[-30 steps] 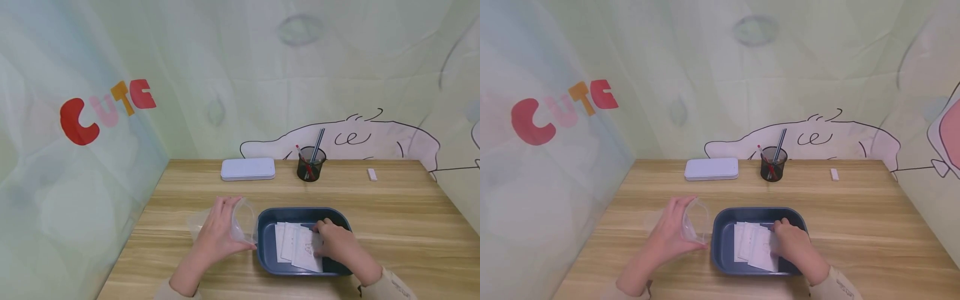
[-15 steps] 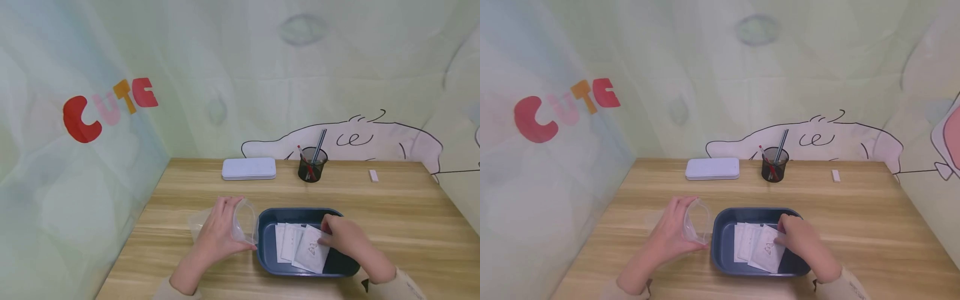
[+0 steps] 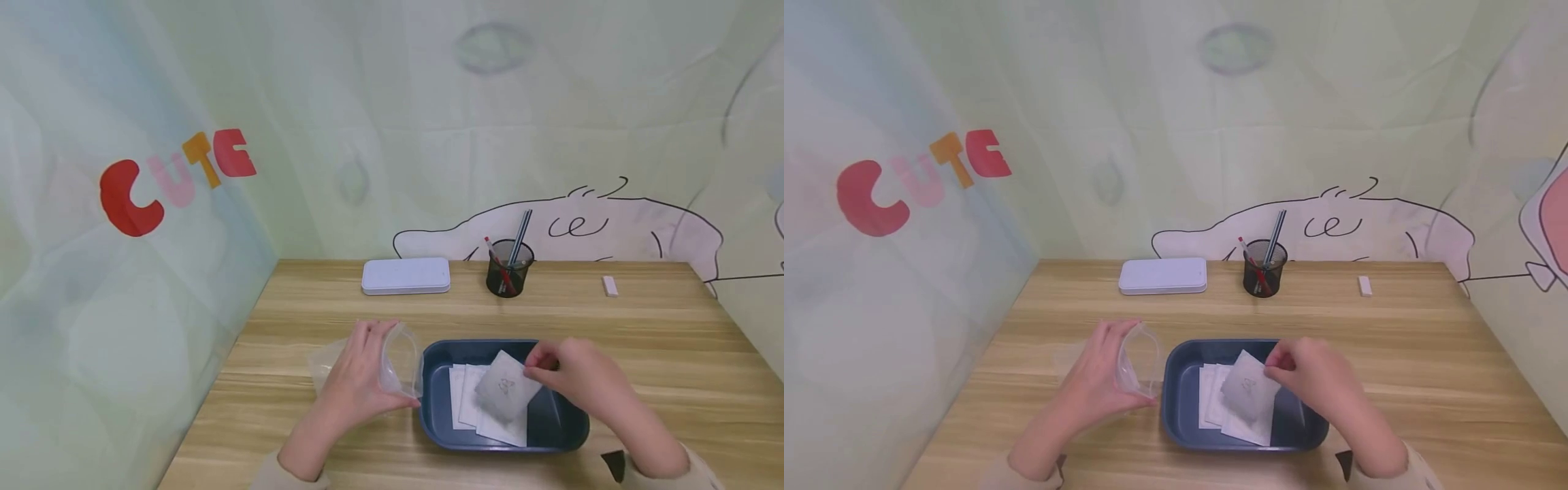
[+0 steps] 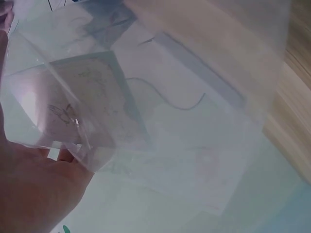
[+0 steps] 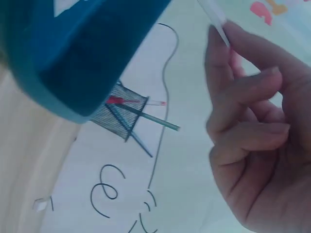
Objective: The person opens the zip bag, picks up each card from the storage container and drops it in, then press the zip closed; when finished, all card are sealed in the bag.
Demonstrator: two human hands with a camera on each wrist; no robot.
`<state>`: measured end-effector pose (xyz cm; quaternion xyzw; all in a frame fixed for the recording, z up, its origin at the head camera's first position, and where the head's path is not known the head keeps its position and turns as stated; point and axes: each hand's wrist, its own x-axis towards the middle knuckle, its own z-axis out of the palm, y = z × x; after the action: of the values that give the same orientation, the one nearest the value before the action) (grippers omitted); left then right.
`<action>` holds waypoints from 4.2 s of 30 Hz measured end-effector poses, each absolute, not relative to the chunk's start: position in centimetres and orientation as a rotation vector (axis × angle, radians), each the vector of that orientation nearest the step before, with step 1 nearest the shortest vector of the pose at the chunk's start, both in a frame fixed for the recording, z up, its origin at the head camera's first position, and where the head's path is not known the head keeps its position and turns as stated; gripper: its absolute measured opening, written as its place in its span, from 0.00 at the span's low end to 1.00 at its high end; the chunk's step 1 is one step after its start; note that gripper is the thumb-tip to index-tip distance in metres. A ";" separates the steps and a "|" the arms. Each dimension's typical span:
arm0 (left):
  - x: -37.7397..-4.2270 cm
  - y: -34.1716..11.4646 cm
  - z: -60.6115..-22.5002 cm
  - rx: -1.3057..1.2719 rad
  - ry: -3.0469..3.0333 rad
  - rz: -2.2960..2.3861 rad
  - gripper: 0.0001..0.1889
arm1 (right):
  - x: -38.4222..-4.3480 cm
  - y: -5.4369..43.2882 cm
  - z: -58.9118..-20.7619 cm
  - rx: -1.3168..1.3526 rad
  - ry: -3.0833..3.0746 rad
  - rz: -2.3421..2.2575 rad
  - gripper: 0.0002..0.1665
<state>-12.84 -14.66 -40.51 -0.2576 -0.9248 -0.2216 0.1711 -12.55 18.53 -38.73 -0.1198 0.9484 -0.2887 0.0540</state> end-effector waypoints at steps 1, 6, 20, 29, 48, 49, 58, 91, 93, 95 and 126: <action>-12.9 -14.7 -40.5 -0.733 -2.625 -0.630 0.63 | -12.4 18.4 -38.4 -0.354 2.907 -0.902 0.05; -12.9 -14.7 -40.5 -0.746 -2.610 -0.638 0.63 | -11.8 17.9 -37.1 -0.292 3.010 -1.099 0.05; -12.9 -14.3 -40.1 -0.725 -2.605 -0.665 0.67 | -10.6 15.0 -35.6 -0.207 2.777 -1.762 0.10; -12.6 -13.9 -39.8 -0.710 -2.618 -0.645 0.70 | -11.3 12.6 -37.3 -0.284 2.644 -1.853 0.08; -12.6 -13.7 -39.9 -0.733 -2.611 -0.624 0.69 | -11.4 9.4 -38.1 -0.369 2.540 -1.843 0.05; -12.6 -13.7 -39.9 -0.735 -2.609 -0.627 0.69 | -11.5 9.3 -38.2 -0.374 2.544 -1.842 0.05; -12.5 -13.5 -40.1 -0.763 -2.577 -0.653 0.68 | -11.3 7.2 -38.8 -0.402 2.564 -1.798 0.04; -12.4 -13.4 -40.6 -0.721 -2.622 -0.668 0.65 | -11.6 9.5 -37.7 -0.430 3.189 -1.239 0.07; -12.5 -13.5 -40.6 -0.703 -2.627 -0.667 0.66 | -12.0 11.1 -37.7 -0.400 3.203 -1.115 0.08; -12.5 -13.7 -40.5 -0.701 -2.623 -0.672 0.66 | -12.4 12.6 -38.2 -0.388 3.188 -0.983 0.09; -12.4 -14.1 -40.9 -0.686 -2.630 -0.658 0.67 | -14.4 17.4 -46.2 -0.393 2.925 -0.528 0.34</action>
<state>-12.38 -14.06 -40.87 -0.2416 -0.9265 -0.2317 0.1719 -14.39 17.44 -46.20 -0.1309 0.9731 -0.1756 0.0715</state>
